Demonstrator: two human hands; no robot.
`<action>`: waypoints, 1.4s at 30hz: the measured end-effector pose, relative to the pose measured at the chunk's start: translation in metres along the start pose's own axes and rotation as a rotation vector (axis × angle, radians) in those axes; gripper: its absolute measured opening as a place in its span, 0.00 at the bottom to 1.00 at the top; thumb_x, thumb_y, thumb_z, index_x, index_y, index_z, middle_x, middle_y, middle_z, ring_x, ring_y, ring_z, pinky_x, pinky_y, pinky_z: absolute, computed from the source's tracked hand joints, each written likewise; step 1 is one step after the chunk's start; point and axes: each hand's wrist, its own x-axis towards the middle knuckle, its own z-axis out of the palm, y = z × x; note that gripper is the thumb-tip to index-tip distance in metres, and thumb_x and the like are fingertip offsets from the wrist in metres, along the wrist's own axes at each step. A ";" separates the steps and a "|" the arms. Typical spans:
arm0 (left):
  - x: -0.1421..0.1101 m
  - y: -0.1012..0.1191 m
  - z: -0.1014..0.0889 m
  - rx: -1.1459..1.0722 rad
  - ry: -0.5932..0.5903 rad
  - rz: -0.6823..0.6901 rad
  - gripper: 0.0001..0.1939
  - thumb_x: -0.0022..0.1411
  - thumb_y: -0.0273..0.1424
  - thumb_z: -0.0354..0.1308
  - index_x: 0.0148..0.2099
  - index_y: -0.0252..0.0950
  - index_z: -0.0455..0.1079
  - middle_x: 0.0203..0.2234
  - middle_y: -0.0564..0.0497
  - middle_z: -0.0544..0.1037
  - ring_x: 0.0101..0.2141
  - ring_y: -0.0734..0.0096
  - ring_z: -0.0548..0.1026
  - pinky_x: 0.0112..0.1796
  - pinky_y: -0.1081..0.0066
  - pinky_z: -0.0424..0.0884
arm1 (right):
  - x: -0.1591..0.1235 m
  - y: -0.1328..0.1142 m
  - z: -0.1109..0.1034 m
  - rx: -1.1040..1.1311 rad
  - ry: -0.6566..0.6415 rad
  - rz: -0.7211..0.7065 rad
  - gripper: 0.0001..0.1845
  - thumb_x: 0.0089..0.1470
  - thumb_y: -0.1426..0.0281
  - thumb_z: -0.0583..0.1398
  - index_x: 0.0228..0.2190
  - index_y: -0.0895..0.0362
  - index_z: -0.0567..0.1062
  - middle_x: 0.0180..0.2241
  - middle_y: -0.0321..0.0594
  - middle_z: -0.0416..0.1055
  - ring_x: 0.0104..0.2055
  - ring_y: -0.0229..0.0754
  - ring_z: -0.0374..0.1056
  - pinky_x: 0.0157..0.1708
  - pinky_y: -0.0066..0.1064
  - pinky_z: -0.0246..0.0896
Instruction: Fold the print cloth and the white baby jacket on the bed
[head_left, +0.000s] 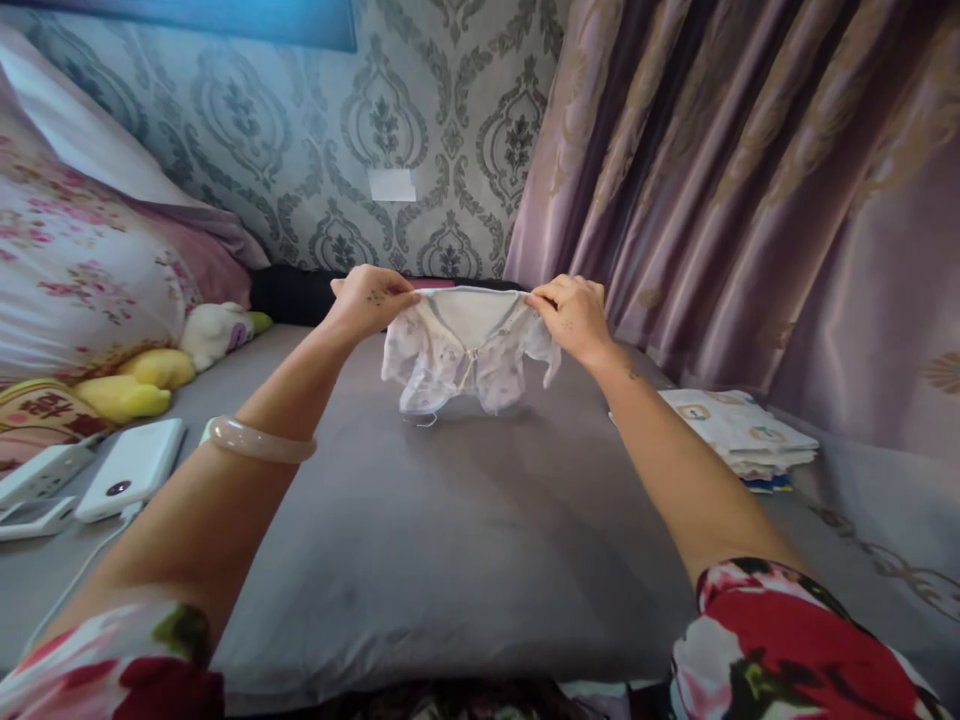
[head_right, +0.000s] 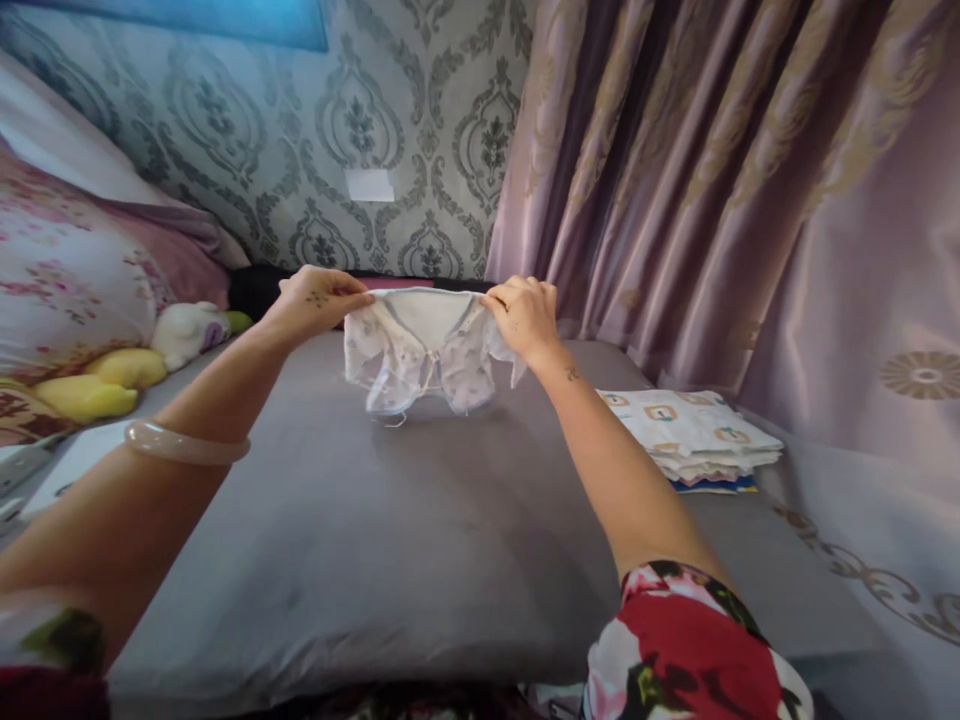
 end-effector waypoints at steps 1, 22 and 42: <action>-0.002 0.002 -0.004 0.009 -0.024 0.000 0.12 0.49 0.40 0.64 0.29 0.37 0.76 0.21 0.50 0.74 0.35 0.61 0.75 0.36 0.65 0.68 | -0.001 -0.001 -0.004 0.058 -0.064 0.010 0.21 0.61 0.52 0.56 0.32 0.53 0.81 0.34 0.42 0.75 0.42 0.47 0.66 0.47 0.41 0.55; -0.012 0.001 -0.008 -0.173 -0.364 -0.094 0.12 0.44 0.42 0.67 0.27 0.39 0.78 0.21 0.49 0.77 0.28 0.64 0.75 0.29 0.67 0.71 | -0.008 0.006 -0.010 0.633 -0.590 0.126 0.21 0.46 0.51 0.65 0.30 0.56 0.81 0.29 0.38 0.75 0.32 0.39 0.67 0.34 0.31 0.60; 0.003 -0.032 0.026 -0.232 -0.074 -0.156 0.13 0.50 0.39 0.62 0.31 0.33 0.76 0.23 0.51 0.75 0.28 0.70 0.72 0.33 0.69 0.68 | 0.002 0.027 0.044 0.521 -0.175 0.214 0.21 0.52 0.53 0.62 0.29 0.59 0.79 0.29 0.38 0.75 0.32 0.39 0.67 0.36 0.30 0.60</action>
